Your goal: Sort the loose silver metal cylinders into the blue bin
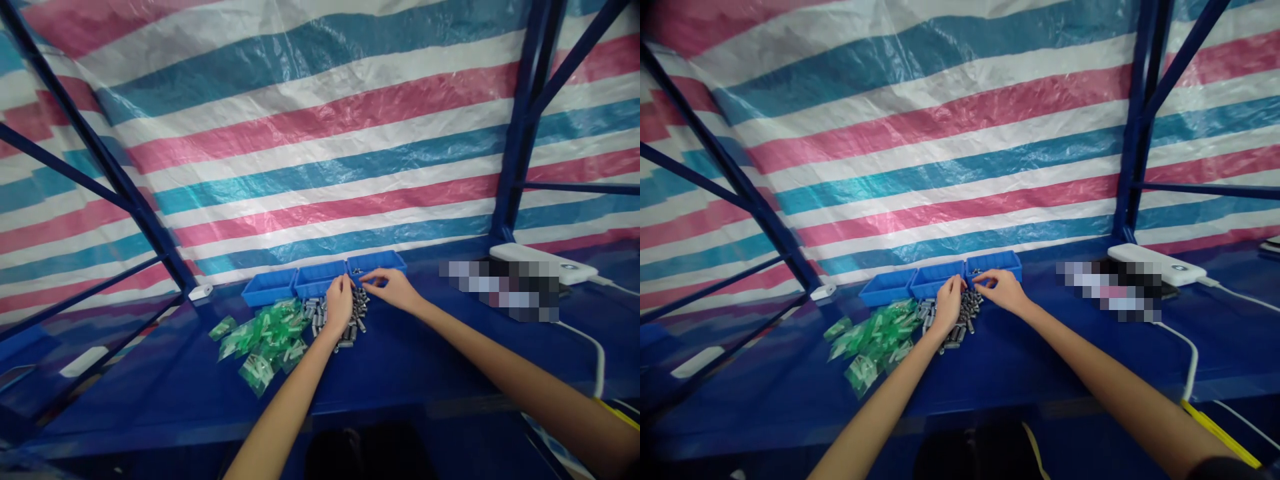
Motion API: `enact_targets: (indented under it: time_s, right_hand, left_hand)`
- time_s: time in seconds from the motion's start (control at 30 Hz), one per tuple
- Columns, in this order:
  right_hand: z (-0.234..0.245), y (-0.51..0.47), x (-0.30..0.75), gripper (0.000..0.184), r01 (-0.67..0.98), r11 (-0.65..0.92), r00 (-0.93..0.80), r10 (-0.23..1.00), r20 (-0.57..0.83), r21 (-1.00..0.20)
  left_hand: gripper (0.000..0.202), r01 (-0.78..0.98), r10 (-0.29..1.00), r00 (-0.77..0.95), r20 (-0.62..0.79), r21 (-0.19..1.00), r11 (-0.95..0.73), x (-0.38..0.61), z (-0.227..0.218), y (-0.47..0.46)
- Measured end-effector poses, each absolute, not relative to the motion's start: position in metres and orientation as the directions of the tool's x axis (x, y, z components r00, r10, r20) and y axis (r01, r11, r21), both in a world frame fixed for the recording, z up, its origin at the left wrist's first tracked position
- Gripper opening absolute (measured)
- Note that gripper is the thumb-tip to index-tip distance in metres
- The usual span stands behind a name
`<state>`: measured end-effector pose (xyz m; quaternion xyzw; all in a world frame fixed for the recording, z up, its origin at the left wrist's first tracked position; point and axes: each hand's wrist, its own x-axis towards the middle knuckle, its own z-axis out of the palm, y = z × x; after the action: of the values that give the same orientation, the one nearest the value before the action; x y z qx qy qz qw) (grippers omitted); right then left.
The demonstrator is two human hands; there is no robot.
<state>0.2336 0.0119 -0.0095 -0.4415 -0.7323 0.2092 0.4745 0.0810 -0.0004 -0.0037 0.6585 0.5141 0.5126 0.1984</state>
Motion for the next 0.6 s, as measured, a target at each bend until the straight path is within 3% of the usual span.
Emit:
enact_targets:
  time_s: [0.1, 0.27, 0.4, 0.6]
  right_hand:
    - [-0.014, 0.004, 0.231, 0.041, 0.636, 0.52, -0.302, 0.847, 0.437, -0.57]
    - [-0.012, -0.004, 0.233, 0.059, 0.753, 0.52, -0.422, 0.852, 0.31, -0.402]
    - [-0.01, -0.003, 0.235, 0.06, 0.766, 0.52, -0.457, 0.854, 0.25, -0.378]
    - [-0.015, 0.004, 0.236, 0.045, 0.725, 0.539, -0.45, 0.842, 0.298, -0.429]
  left_hand:
    - [0.035, 0.463, 0.878, -0.045, 0.477, 0.788, -0.405, 0.081, -0.006, 0.001]
    - [0.036, 0.451, 0.875, -0.037, 0.483, 0.789, -0.417, 0.082, -0.006, 0.001]
    - [0.036, 0.452, 0.883, -0.042, 0.468, 0.797, -0.401, 0.083, -0.004, -0.002]
    - [0.036, 0.435, 0.885, -0.025, 0.465, 0.802, -0.409, 0.083, -0.006, -0.001]
